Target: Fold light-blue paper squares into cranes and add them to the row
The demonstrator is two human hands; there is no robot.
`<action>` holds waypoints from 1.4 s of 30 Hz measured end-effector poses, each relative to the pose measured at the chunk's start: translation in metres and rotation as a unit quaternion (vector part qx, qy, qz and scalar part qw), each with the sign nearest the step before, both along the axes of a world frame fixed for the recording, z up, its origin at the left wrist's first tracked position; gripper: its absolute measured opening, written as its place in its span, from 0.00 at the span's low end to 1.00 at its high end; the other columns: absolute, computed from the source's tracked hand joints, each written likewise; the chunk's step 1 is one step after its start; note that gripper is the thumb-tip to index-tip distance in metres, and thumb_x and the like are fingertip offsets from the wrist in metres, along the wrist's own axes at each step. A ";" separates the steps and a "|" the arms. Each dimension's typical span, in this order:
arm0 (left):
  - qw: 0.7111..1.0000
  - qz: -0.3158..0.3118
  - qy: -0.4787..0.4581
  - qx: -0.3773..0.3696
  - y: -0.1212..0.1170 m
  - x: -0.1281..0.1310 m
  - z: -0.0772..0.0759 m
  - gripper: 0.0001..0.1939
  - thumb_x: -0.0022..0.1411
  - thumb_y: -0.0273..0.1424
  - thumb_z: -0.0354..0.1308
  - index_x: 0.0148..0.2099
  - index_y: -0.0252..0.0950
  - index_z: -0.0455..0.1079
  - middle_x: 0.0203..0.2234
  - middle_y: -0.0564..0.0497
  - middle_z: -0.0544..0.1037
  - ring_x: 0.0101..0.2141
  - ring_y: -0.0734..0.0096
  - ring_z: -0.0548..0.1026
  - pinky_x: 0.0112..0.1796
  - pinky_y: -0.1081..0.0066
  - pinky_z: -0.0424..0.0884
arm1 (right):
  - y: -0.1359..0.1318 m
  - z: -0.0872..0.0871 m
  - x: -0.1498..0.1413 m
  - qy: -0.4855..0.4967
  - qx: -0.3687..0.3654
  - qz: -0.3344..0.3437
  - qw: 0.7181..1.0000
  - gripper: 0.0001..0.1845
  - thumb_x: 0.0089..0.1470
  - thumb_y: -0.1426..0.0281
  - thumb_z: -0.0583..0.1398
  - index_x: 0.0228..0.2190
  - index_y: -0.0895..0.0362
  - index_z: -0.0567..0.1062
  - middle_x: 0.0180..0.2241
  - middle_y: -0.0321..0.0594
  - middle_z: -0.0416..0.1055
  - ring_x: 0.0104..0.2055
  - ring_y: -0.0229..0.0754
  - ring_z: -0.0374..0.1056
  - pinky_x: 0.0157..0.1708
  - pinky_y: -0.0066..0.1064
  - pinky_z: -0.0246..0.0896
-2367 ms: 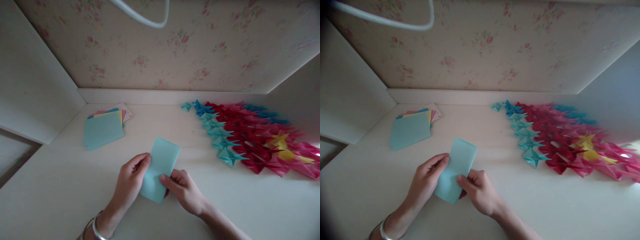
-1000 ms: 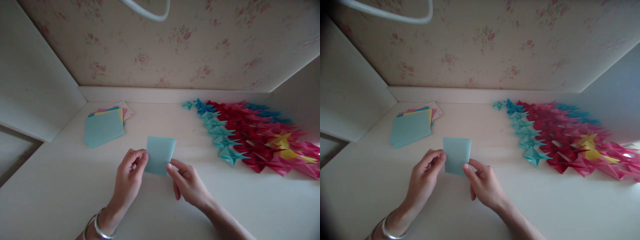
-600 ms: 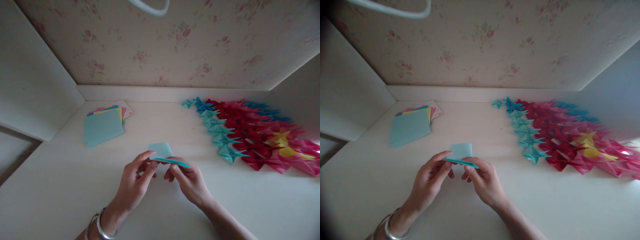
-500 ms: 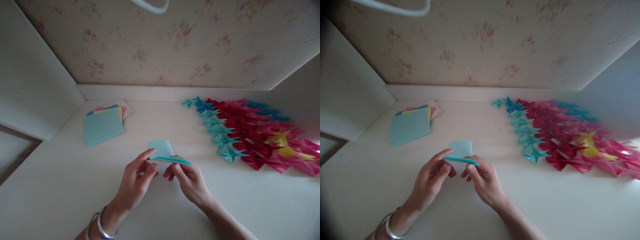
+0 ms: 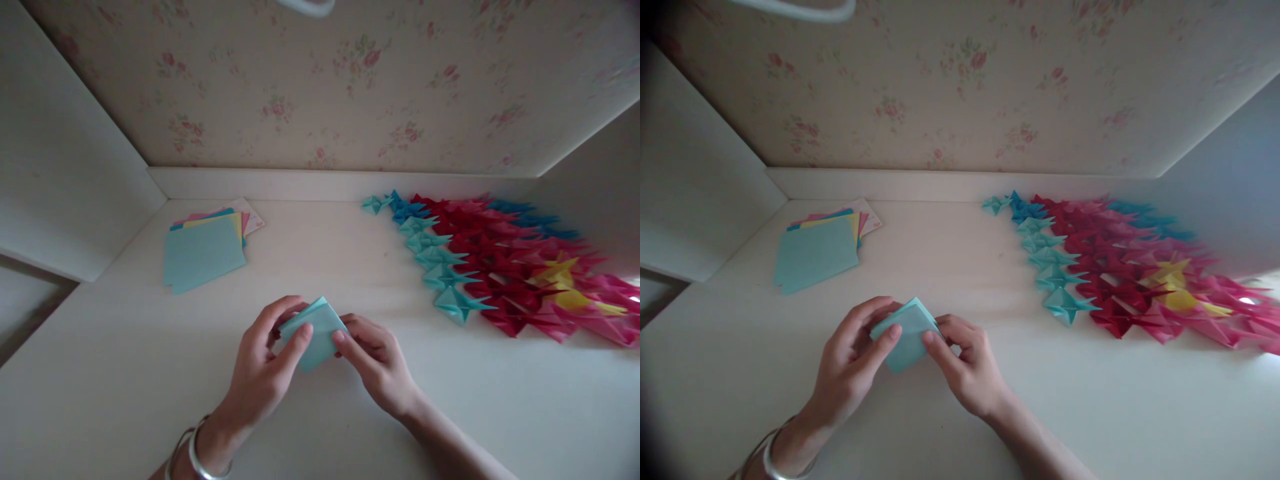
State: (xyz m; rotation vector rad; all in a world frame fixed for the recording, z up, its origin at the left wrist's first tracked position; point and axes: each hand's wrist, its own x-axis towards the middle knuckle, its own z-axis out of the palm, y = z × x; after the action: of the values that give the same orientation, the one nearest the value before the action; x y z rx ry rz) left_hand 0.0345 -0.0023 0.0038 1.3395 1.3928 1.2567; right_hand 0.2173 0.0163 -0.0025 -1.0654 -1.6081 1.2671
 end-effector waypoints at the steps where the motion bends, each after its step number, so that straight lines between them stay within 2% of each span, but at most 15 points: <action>1: 1.000 0.003 0.016 -0.008 0.001 0.000 -0.001 0.17 0.63 0.35 0.61 0.54 0.40 0.71 0.43 0.46 0.80 0.41 0.63 0.79 0.38 0.71 0.77 | -0.001 -0.001 0.000 -0.004 -0.001 -0.002 1.000 0.18 0.62 0.62 0.58 0.23 0.57 0.72 0.25 0.37 0.69 0.29 0.38 0.64 0.29 0.30 0.59; 6: 0.995 -0.031 0.099 0.013 0.006 0.000 -0.001 0.12 0.65 0.34 0.58 0.50 0.41 0.76 0.44 0.48 0.82 0.42 0.64 0.79 0.42 0.71 0.75 | -0.002 -0.010 -0.001 -0.015 -0.021 -0.043 0.999 0.11 0.60 0.62 0.61 0.31 0.57 0.75 0.27 0.37 0.72 0.29 0.38 0.65 0.30 0.29 0.62; 12: 0.993 -0.034 0.107 0.019 0.005 0.001 -0.001 0.13 0.65 0.34 0.58 0.51 0.40 0.76 0.43 0.48 0.83 0.39 0.65 0.81 0.40 0.71 0.76 | -0.001 -0.018 -0.004 0.025 -0.015 -0.094 0.995 0.09 0.58 0.63 0.62 0.38 0.54 0.76 0.32 0.38 0.75 0.30 0.38 0.67 0.30 0.28 0.64; 17: 0.994 -0.037 0.100 0.011 0.004 0.001 -0.003 0.15 0.65 0.35 0.59 0.53 0.40 0.75 0.44 0.47 0.82 0.39 0.65 0.81 0.39 0.72 0.77 | 0.000 -0.019 -0.007 0.043 -0.024 -0.108 0.993 0.09 0.59 0.63 0.62 0.39 0.54 0.75 0.31 0.38 0.76 0.30 0.38 0.68 0.28 0.27 0.63; 22: 0.996 -0.050 0.070 -0.025 0.005 0.002 -0.003 0.18 0.66 0.38 0.58 0.56 0.38 0.73 0.36 0.48 0.82 0.30 0.70 0.79 0.27 0.77 0.74 | -0.001 -0.016 -0.006 0.010 -0.027 -0.101 0.995 0.08 0.60 0.63 0.61 0.35 0.54 0.78 0.28 0.37 0.77 0.27 0.36 0.68 0.26 0.25 0.62; 24: 0.996 -0.052 0.063 -0.028 0.005 0.002 -0.003 0.18 0.66 0.38 0.57 0.56 0.38 0.73 0.35 0.49 0.82 0.29 0.72 0.78 0.26 0.78 0.73 | -0.001 -0.015 -0.005 -0.008 -0.011 -0.097 0.995 0.08 0.59 0.64 0.61 0.34 0.54 0.79 0.28 0.37 0.77 0.28 0.36 0.69 0.27 0.25 0.63; 31: 0.989 -0.069 0.126 0.028 0.007 0.002 -0.004 0.11 0.67 0.33 0.57 0.48 0.38 0.78 0.38 0.49 0.83 0.37 0.69 0.80 0.35 0.76 0.74 | -0.001 -0.013 -0.004 -0.040 0.012 -0.097 0.994 0.05 0.56 0.66 0.64 0.32 0.53 0.81 0.30 0.36 0.80 0.29 0.37 0.72 0.28 0.25 0.64; 34: 0.988 -0.071 0.129 0.038 0.007 0.001 -0.005 0.11 0.67 0.31 0.56 0.49 0.40 0.77 0.37 0.50 0.83 0.38 0.69 0.80 0.37 0.76 0.74 | 0.000 -0.013 -0.005 -0.041 0.000 -0.101 0.994 0.06 0.56 0.65 0.64 0.32 0.53 0.81 0.30 0.37 0.80 0.29 0.37 0.73 0.28 0.25 0.64; 38: 0.985 -0.086 0.138 0.055 0.007 0.000 -0.004 0.12 0.68 0.29 0.55 0.50 0.40 0.77 0.37 0.50 0.83 0.39 0.69 0.80 0.37 0.76 0.74 | 0.000 -0.015 -0.007 -0.022 -0.016 -0.108 0.994 0.06 0.54 0.64 0.65 0.32 0.53 0.81 0.31 0.38 0.80 0.31 0.38 0.73 0.32 0.26 0.66; 42: 0.987 -0.070 0.135 0.047 0.009 0.000 -0.004 0.12 0.67 0.29 0.55 0.49 0.40 0.78 0.40 0.51 0.83 0.39 0.70 0.80 0.39 0.76 0.74 | 0.000 -0.014 -0.007 0.026 -0.068 -0.108 0.991 0.10 0.56 0.61 0.64 0.37 0.53 0.80 0.29 0.37 0.78 0.29 0.37 0.70 0.28 0.25 0.64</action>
State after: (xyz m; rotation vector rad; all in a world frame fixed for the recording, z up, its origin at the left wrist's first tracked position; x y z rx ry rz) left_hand 0.0341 0.0066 -0.0003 1.6931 1.4058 1.0894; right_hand 0.2105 0.0167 -0.0163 -1.2435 -1.3425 1.2599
